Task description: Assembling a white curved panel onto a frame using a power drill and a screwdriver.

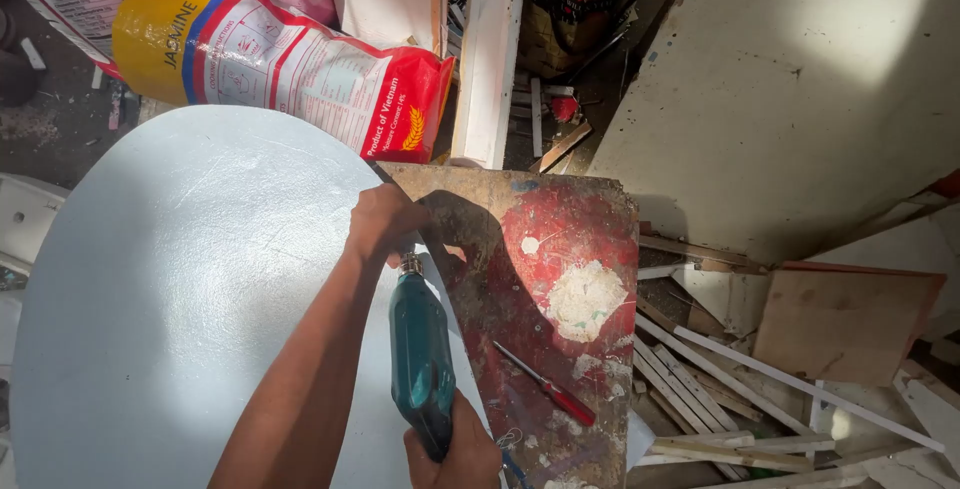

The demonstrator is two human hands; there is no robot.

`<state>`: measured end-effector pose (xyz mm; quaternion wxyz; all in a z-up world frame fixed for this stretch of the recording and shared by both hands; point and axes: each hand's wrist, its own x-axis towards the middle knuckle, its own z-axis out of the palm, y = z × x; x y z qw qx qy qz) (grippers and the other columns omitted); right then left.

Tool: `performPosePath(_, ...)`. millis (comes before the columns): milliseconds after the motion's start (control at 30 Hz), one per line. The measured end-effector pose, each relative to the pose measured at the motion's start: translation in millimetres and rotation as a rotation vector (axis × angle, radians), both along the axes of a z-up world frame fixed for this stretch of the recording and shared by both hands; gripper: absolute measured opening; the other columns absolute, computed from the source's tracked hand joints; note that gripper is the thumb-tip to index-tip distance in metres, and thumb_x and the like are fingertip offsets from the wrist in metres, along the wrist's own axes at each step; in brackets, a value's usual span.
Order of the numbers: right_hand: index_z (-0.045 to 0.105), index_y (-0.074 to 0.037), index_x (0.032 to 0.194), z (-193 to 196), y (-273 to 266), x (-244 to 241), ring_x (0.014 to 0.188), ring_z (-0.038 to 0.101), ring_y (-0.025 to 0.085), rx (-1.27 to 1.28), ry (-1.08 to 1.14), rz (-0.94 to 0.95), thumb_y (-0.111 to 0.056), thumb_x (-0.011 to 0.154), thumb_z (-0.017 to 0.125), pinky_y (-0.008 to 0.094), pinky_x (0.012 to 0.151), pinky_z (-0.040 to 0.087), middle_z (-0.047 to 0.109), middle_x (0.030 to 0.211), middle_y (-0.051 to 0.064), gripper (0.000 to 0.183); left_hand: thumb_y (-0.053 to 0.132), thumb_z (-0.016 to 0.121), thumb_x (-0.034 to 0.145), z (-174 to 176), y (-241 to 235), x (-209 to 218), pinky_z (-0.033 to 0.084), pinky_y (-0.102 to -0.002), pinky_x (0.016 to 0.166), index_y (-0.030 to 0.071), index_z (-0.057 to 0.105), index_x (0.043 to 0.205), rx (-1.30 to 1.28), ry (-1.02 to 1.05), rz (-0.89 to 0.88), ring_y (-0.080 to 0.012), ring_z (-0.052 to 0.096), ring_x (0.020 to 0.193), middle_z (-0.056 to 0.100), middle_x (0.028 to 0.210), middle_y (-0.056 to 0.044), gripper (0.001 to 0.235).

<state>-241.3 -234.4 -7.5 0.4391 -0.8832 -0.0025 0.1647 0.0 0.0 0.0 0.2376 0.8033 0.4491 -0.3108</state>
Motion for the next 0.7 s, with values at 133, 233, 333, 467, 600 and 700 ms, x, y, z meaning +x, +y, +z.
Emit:
performPosePath(133,0.08,-0.025,0.108,16.6,-2.8,24.9,0.058,0.065,0.029,-0.136,0.275,-0.218,-0.032,0.053,0.084,0.038,0.064,0.06,0.07,0.063,0.011,0.056,0.015,0.043,0.1,20.8,15.0,-40.8,0.057,-0.035,0.049,-0.001,0.06,0.109,-0.211,-0.052,0.287,-0.0321,0.073,0.059,0.073,0.103,-0.022,0.025)
performPosePath(233,0.08,-0.025,0.089,8.4,-9.1,26.4,0.059,0.066,0.036,-0.272,0.037,-0.197,-0.044,0.053,0.087,0.042,0.061,0.054,0.066,0.06,0.014,0.042,0.005,0.047,0.085,-6.7,-0.6,-113.2,0.058,-0.043,0.091,0.011,0.074,0.127,-0.106,-0.302,0.182,-0.0386,0.068,0.112,0.069,0.128,-0.021,0.05)
performPosePath(333,0.081,-0.023,0.087,16.2,-10.8,37.4,0.049,0.065,0.031,-0.245,-0.065,-0.197,-0.043,0.052,0.086,0.039,0.059,0.057,0.066,0.056,0.01,0.041,0.014,0.067,0.088,3.3,-39.7,-155.3,0.046,-0.062,0.097,0.032,0.048,0.142,0.443,-0.393,-0.296,-0.0417,0.041,0.137,0.047,0.144,-0.007,0.06)
performPosePath(467,0.068,-0.016,0.073,70.5,-5.0,73.7,0.049,0.055,0.022,-0.272,0.046,-0.052,-0.039,0.065,0.083,0.036,0.059,0.054,0.054,0.051,0.006,0.028,0.059,0.073,0.088,6.3,-54.1,-159.9,0.01,-0.081,0.109,0.029,0.008,0.164,0.183,-0.244,-0.245,-0.056,-0.007,0.152,-0.006,0.172,-0.015,0.104)
performPosePath(600,0.073,-0.001,0.064,159.8,26.5,137.3,0.049,0.071,0.024,-0.346,0.433,-0.016,-0.024,0.078,0.071,0.035,0.065,0.056,0.072,0.051,0.01,0.027,0.073,0.079,0.081,21.6,-53.4,-156.7,0.002,-0.081,0.111,0.027,0.001,0.165,0.093,-0.236,-0.201,-0.0546,-0.016,0.152,-0.014,0.172,-0.016,0.123)
performPosePath(700,0.07,0.0,0.075,213.6,58.6,172.6,0.051,0.062,0.026,-0.365,0.498,0.127,-0.018,0.086,0.068,0.039,0.061,0.05,0.066,0.054,0.016,0.021,0.065,0.083,0.08,25.2,-51.6,-160.0,0.001,-0.082,0.11,0.028,0.008,0.164,0.068,-0.304,-0.151,-0.0552,-0.015,0.152,-0.009,0.172,-0.015,0.118)
